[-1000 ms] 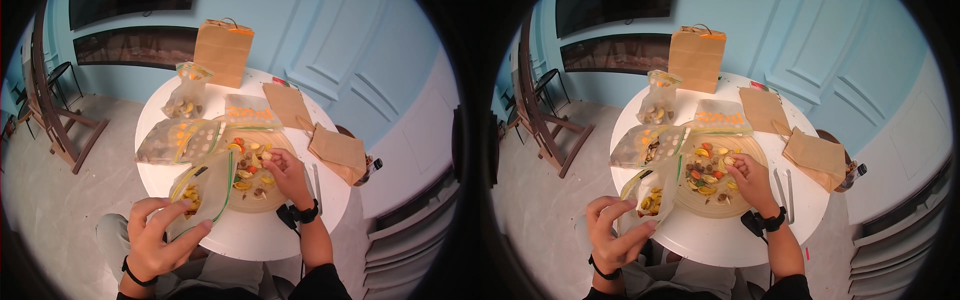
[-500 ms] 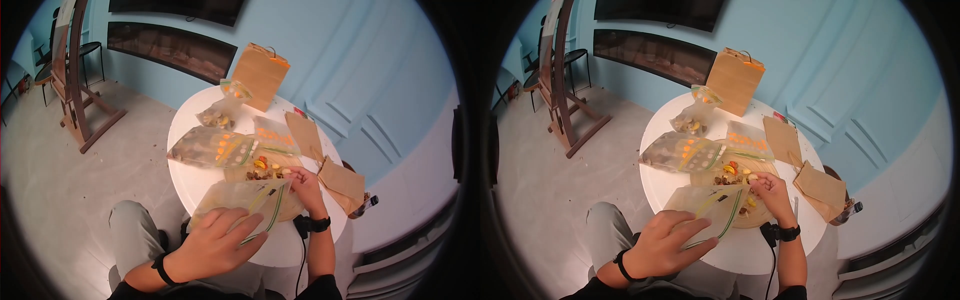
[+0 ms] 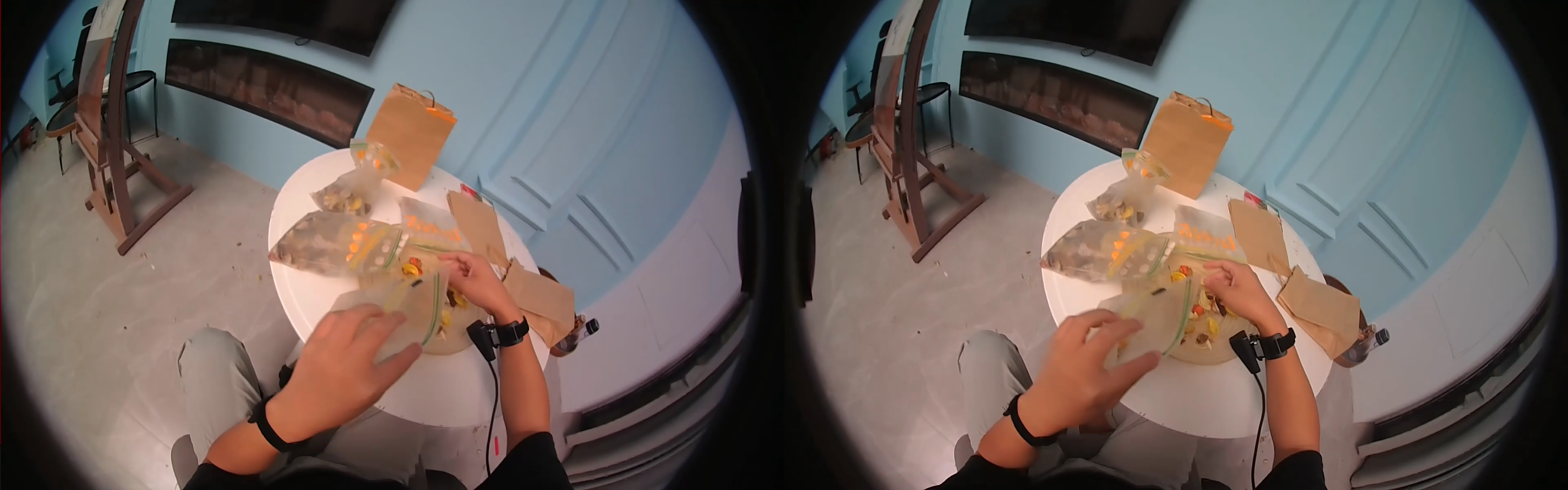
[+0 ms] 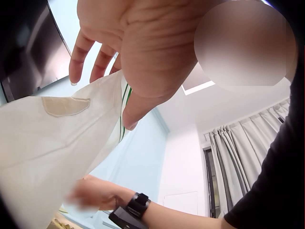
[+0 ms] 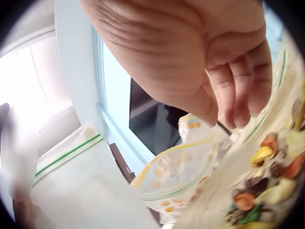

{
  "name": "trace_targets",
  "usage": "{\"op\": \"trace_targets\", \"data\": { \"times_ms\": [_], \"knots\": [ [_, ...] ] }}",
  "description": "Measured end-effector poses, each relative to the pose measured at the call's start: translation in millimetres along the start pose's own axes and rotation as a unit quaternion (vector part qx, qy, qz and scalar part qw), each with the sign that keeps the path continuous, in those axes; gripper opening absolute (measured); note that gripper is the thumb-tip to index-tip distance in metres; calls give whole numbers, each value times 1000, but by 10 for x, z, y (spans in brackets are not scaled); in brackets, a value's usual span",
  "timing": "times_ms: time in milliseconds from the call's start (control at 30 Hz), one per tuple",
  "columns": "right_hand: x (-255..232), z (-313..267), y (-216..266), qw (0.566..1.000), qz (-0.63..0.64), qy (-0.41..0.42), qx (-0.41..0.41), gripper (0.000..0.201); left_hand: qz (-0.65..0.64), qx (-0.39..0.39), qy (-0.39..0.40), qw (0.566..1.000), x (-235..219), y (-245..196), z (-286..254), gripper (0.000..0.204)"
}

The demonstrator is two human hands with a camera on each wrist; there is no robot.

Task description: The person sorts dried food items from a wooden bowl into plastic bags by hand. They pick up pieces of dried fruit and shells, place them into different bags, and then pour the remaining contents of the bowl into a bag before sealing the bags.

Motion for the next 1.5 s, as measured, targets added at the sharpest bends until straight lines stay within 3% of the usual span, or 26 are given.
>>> {"op": "trace_targets", "data": {
  "times_ms": [100, 233, 400, 567, 667, 767, 867, 967, 1067, 1167, 1267, 1400, 1500],
  "knots": [
    [73, -178, -352, 990, -110, 63, 62, 31, -4, -34, 1, 999, -73, 89, 29, 22],
    [251, -365, -421, 976, -187, 82, 79, 29, 17, -45, -17, 999, -62, 157, 45, 24],
    [138, -370, -514, 984, -166, 18, 57, 28, 29, -42, -5, 999, -35, 182, 52, 25],
    [-7, -530, 124, 993, 10, -102, -51, 27, 11, -55, 7, 998, -42, 206, 65, 22],
    [91, -701, 751, 977, 155, -94, -111, 30, 4, -70, 16, 997, -24, 186, 117, 23],
    [302, -704, 1183, 983, 109, -29, -145, 30, 5, -86, 20, 996, 25, 164, 160, 28],
    [356, -623, 1262, 986, 26, -53, -157, 28, 17, -82, -1, 996, 20, 174, 173, 27],
    [170, -565, 1012, 982, 105, -109, -115, 26, 16, -94, -23, 995, -31, 225, 162, 25],
    [102, -372, 519, 992, 29, -92, -81, 26, 8, -100, -32, 994, -53, 275, 153, 22],
    [297, -209, 200, 996, -74, 9, -44, 29, -5, -105, -22, 994, -30, 297, 174, 20],
    [628, -140, 103, 960, -266, 44, -79, 32, -16, -99, -13, 995, 1, 297, 177, 21],
    [656, -70, -49, 969, -231, 88, 14, 35, -21, -95, -5, 995, 0, 305, 151, 21],
    [593, -115, -40, 980, -182, 70, 35, 32, -23, -91, -6, 996, -23, 320, 127, 21]
  ]
}}
Point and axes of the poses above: each hand's wrist, its own z-axis towards the middle knuckle, its own x-axis out of the palm, y = z × x, the point moved 8 cm from there along z, towards the middle knuckle, and after that the axes turned 15 degrees about y, right-handed, at the moved point
